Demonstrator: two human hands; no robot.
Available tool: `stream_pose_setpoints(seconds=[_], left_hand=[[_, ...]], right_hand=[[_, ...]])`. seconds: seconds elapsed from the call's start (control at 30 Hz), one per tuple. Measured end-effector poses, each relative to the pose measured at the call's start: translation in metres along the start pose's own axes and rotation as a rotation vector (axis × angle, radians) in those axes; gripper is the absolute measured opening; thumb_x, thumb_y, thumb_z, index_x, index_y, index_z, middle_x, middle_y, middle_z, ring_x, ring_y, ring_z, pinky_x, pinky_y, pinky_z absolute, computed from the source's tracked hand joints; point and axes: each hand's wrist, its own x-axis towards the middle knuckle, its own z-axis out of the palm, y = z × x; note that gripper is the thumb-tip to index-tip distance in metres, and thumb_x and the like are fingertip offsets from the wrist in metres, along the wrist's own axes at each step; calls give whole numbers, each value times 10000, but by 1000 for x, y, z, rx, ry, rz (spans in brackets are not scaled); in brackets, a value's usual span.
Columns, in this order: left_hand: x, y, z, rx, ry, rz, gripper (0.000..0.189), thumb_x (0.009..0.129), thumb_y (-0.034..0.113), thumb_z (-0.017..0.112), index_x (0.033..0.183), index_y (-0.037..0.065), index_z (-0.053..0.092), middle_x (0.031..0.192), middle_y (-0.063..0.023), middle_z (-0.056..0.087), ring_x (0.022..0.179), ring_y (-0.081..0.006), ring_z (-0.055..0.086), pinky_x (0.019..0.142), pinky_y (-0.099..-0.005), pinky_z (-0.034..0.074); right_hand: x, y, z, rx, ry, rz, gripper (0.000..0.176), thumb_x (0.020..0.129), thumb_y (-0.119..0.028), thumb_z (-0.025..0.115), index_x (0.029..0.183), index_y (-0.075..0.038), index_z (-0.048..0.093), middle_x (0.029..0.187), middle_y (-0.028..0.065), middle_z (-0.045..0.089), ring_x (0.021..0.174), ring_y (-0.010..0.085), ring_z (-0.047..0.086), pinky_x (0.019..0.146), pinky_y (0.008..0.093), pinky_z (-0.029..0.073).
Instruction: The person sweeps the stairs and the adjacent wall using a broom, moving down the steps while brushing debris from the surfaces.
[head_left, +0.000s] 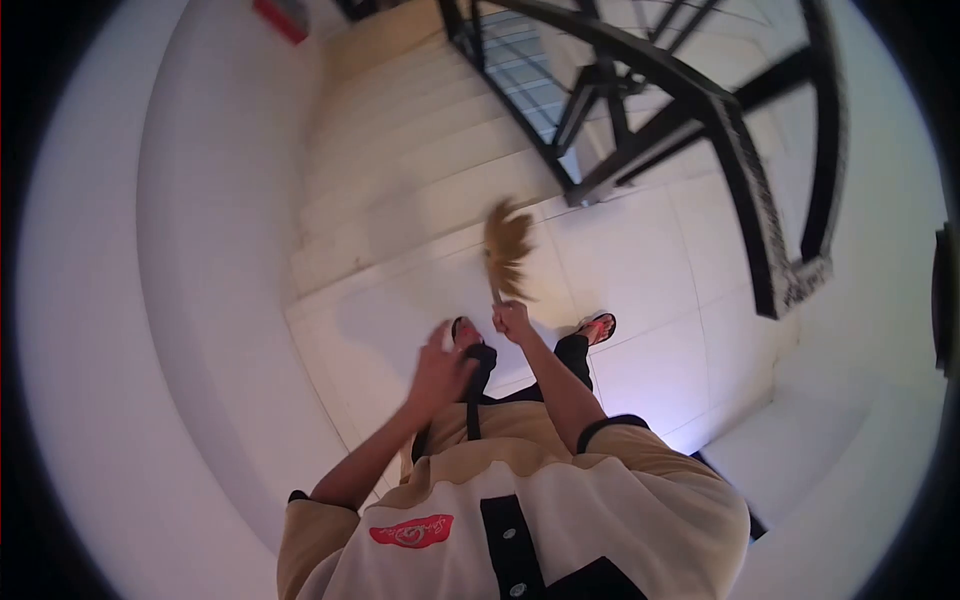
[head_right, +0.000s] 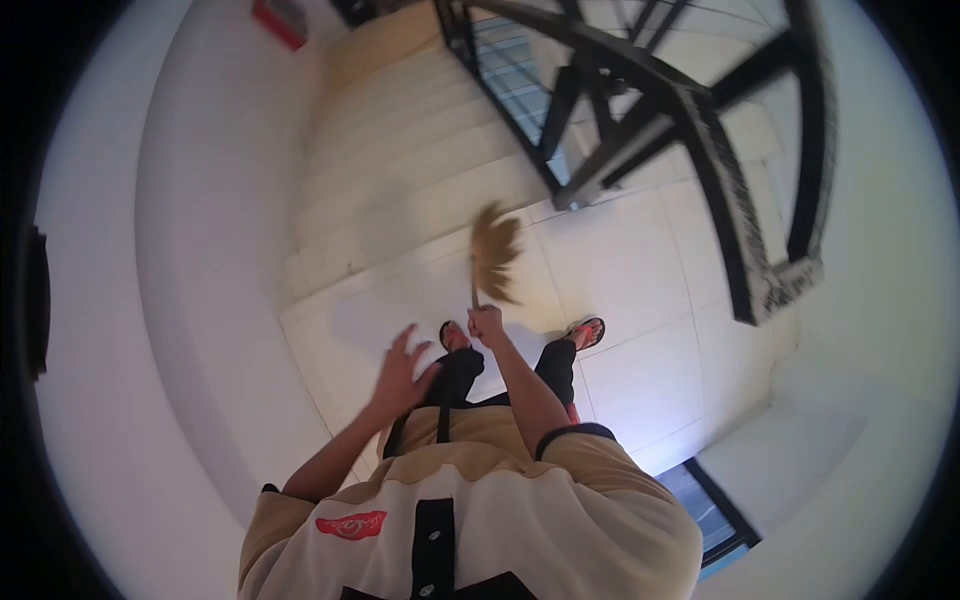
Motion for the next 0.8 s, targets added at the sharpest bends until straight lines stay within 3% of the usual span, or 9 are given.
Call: stream_pose_setpoints(seconds=[0.07,0.17,0.27,0.33,0.43,0.53,0.6,0.67,0.8], left_hand=[[-46,-96,1,48,89,-239,318,739,181,602,1024,76,510,1244,-211,334,1109,-366,369,888,-431,338],[-121,-201,-32,68,208,-519,322,752,180,603,1035,68,495,1249,-213,325,1133,-371,348,920,-419,329],[-201,-277,-92,231,534,-679,339,752,161,591,1046,27,491,1243,-245,319,1125,-383,352,924,-410,326],[-253,-320,-146,557,618,-776,354,748,186,601,1048,28,499,1240,-251,319,1132,-382,350,915,-416,337],[-317,-357,-261,1118,811,-930,442,779,286,573,1147,77,447,1257,-233,318,1116,-371,378,850,-449,400],[-369,-361,-367,1611,898,-1003,512,804,468,472,1220,184,382,1270,-186,326,1142,-342,355,796,-507,395],[-415,-389,-415,1754,809,-1022,523,802,542,408,1225,236,377,1268,-161,336,1141,-333,353,790,-521,370],[-443,-414,-440,1812,714,-1017,559,788,596,358,1233,257,360,1268,-158,336,1138,-341,348,788,-552,342],[-433,-433,-442,1962,708,-1067,642,765,665,277,1247,244,330,1201,-162,391,1061,-368,390,758,-557,329]], right_hand=[[62,19,0,319,-291,259,80,755,-70,519,811,-21,487,568,24,443,413,93,393,335,183,296],[36,-12,66,-179,-203,82,147,783,-46,489,926,-55,457,619,27,465,428,81,399,344,195,318],[36,-13,72,-853,-222,-172,261,814,-67,454,1052,-82,347,634,60,476,452,111,457,370,250,391],[21,-27,79,-1273,-111,-35,329,821,-127,454,1094,-90,275,656,129,503,481,199,520,415,342,436],[15,-23,96,-1553,78,-340,298,815,-179,463,1051,-70,318,692,197,524,519,278,553,445,405,438],[34,47,58,-1782,25,-662,253,820,-221,463,971,-45,362,650,195,514,512,325,538,454,436,424],[-17,68,131,-1217,71,-24,180,817,-200,470,892,-53,398,562,116,466,450,253,489,410,378,395],[-3,111,156,-611,-34,442,105,804,-161,478,840,-85,416,509,43,382,415,171,421,387,294,350],[100,180,206,99,-190,683,67,794,-115,481,770,-87,424,515,-12,333,394,101,333,340,239,268]])
